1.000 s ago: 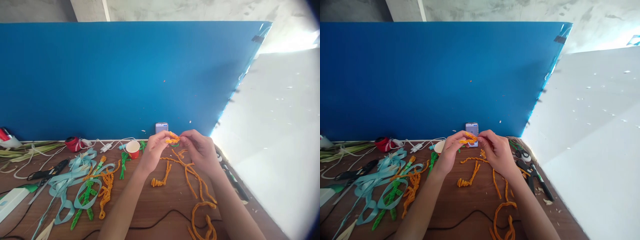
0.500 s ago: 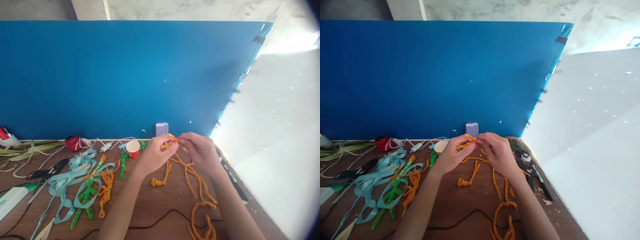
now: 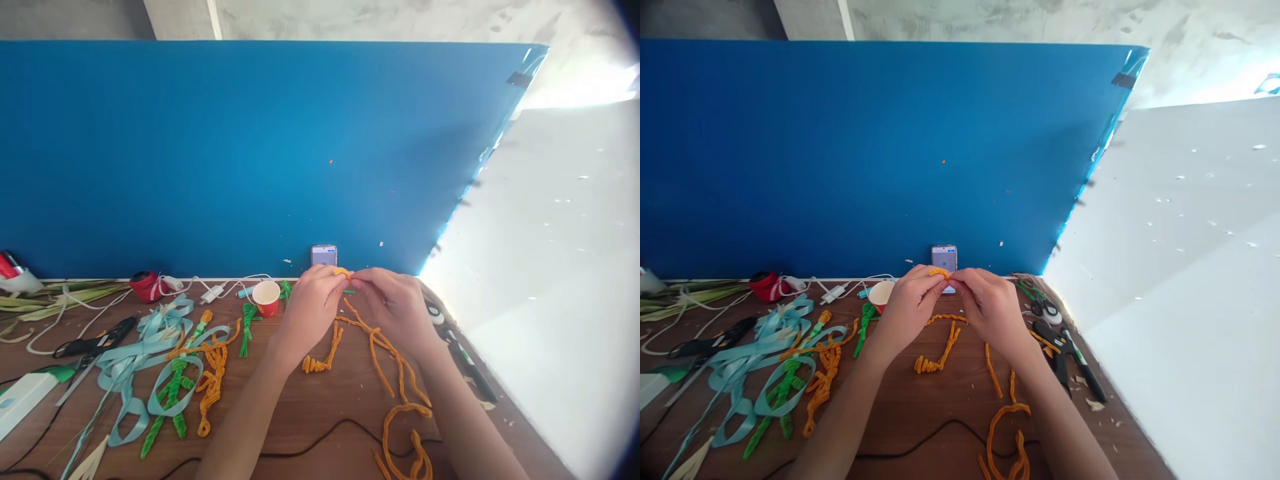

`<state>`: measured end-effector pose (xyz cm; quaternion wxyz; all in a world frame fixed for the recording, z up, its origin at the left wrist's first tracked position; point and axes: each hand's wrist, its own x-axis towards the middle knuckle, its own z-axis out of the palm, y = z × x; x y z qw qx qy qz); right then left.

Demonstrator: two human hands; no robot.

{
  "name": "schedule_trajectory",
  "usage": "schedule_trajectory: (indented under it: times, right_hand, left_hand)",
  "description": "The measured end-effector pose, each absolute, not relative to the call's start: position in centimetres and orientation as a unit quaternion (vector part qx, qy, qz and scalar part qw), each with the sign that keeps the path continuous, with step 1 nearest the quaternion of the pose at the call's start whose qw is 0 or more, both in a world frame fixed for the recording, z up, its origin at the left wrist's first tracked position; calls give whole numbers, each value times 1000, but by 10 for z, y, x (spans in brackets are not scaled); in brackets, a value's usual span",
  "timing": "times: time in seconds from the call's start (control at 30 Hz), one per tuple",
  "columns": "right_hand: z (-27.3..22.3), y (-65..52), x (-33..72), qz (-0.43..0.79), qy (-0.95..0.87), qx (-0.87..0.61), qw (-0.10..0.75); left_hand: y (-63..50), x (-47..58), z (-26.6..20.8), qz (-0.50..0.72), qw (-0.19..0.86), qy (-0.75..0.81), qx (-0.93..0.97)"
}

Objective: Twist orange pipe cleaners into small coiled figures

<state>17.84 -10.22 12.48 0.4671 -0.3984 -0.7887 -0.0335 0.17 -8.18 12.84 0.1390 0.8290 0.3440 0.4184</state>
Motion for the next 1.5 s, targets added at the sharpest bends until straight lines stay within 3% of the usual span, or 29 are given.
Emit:
schedule_trajectory:
  times: [0.33, 0.6, 0.83, 1.17, 1.5]
  right_hand:
    - [127, -104, 178, 4, -768, -449, 457]
    - [134, -108, 176, 244, -680, -424, 546]
    - [132, -107, 171, 340, -644, -367, 578]
    - [125, -100, 172, 207, -684, -405, 571]
    - [122, -103, 169, 90, -707, -396, 579]
  left_hand:
    - [-82, 11, 120, 491, 130, 352, 786]
    - [-75, 8, 122, 538, 98, 248, 800]
    - [-73, 5, 123, 564, 98, 228, 788]
    - [-86, 3, 131, 550, 84, 316, 768]
    - [-83, 13, 127, 562, 265, 348, 702]
